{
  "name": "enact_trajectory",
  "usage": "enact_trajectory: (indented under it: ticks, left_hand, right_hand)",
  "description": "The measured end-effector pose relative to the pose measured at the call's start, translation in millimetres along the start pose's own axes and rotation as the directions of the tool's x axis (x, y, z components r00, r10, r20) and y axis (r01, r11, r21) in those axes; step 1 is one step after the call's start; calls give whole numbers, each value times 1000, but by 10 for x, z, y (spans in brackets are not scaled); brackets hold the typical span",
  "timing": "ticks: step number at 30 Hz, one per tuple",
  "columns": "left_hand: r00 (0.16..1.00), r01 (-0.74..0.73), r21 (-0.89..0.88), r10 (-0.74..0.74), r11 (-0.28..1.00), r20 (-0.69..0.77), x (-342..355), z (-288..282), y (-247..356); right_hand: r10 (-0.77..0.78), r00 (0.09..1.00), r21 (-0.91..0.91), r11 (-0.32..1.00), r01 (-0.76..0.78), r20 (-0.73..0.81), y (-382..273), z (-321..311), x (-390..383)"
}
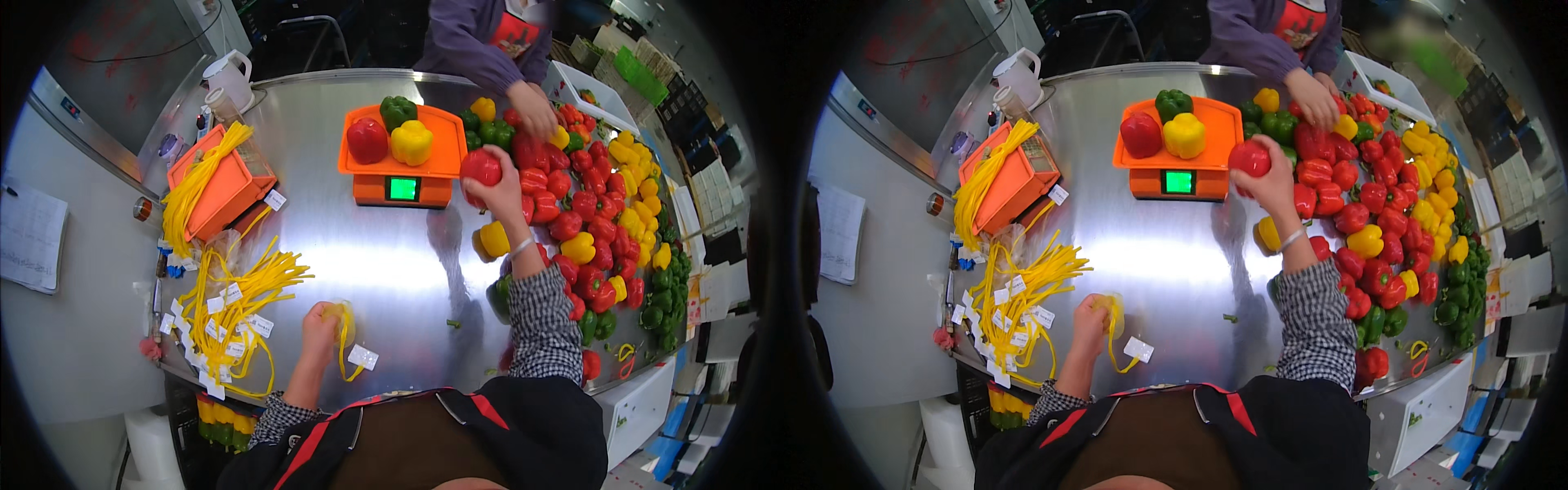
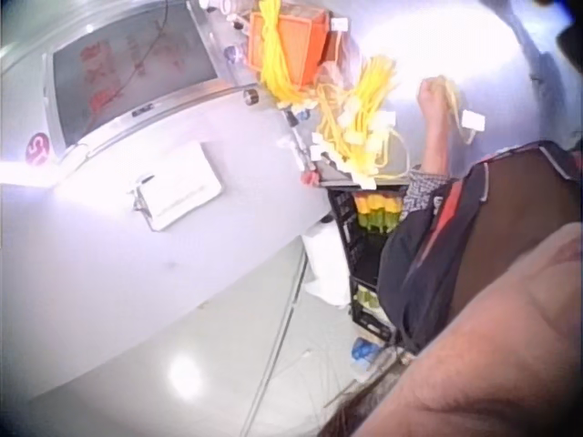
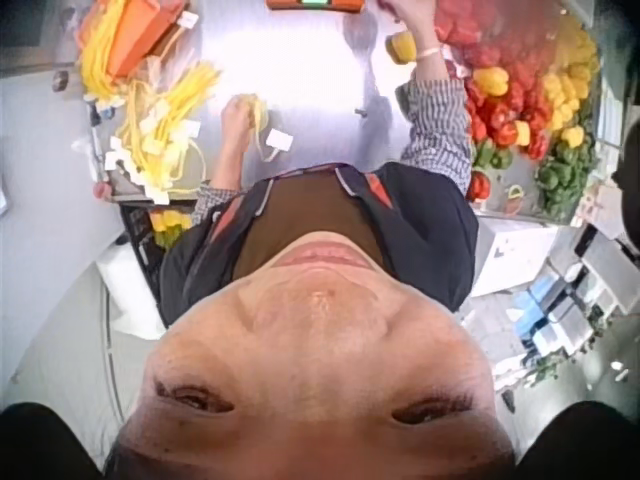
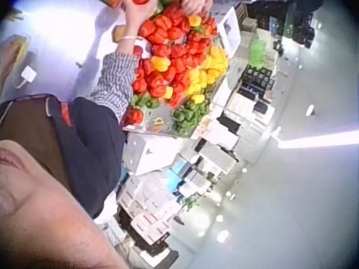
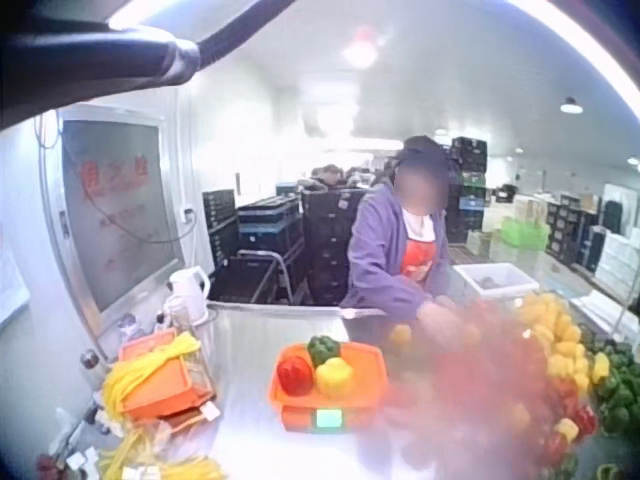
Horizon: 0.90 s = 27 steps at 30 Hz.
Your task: The person selects red, yellow, and green bell peppers from a stainless steel table, stacks them in small groups, and secures them with yellow rubber bands. The person also places some peppers on an orange digital scale and moves them between the table and a nearby crate.
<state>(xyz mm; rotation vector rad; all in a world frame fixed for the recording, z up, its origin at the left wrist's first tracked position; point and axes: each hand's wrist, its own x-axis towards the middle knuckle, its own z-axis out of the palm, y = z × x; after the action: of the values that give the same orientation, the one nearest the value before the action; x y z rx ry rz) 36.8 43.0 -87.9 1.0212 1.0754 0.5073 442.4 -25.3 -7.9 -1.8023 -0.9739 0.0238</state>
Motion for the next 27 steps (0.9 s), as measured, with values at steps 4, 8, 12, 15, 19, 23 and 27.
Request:
enact_trajectory:
  ticks: [4, 8, 12, 15, 19, 23, 27]
  left_hand:
    - [997, -73, 56, 71, 996, 34, 116, 108, -28]
    - [994, -104, 96, 100, 990, 45, 236, 70, -78]
    - [997, -73, 121, 72, 990, 16, 279, -27, -294]
    - [997, 72, 4, -72, 997, 30, 204, 74, -227]
    - [983, 30, -22, -26, 999, 181, 218, 252, -245]
    - [981, -33, 47, 24, 998, 191, 91, 328, 28]
    - [990, -15, 33, 10, 999, 139, 57, 247, 57]
  right_hand:
    - [24, 986, 72, 997, -12, -165, 253, 364, 555]
    - [24, 991, 139, 990, -5, -135, 534, 691, 744]
    - [-240, 957, -282, 941, 188, -163, 504, 734, 917]
    - [-320, 942, -248, 909, 335, 98, -465, 1078, 928]
    - [-163, 853, -507, 743, 436, 495, -693, 1933, 952]
    - [-279, 800, -430, 725, 538, 532, -824, 1938, 719]
    - [-536, 733, -100, 775, 624, 419, -1137, 1195, -112]
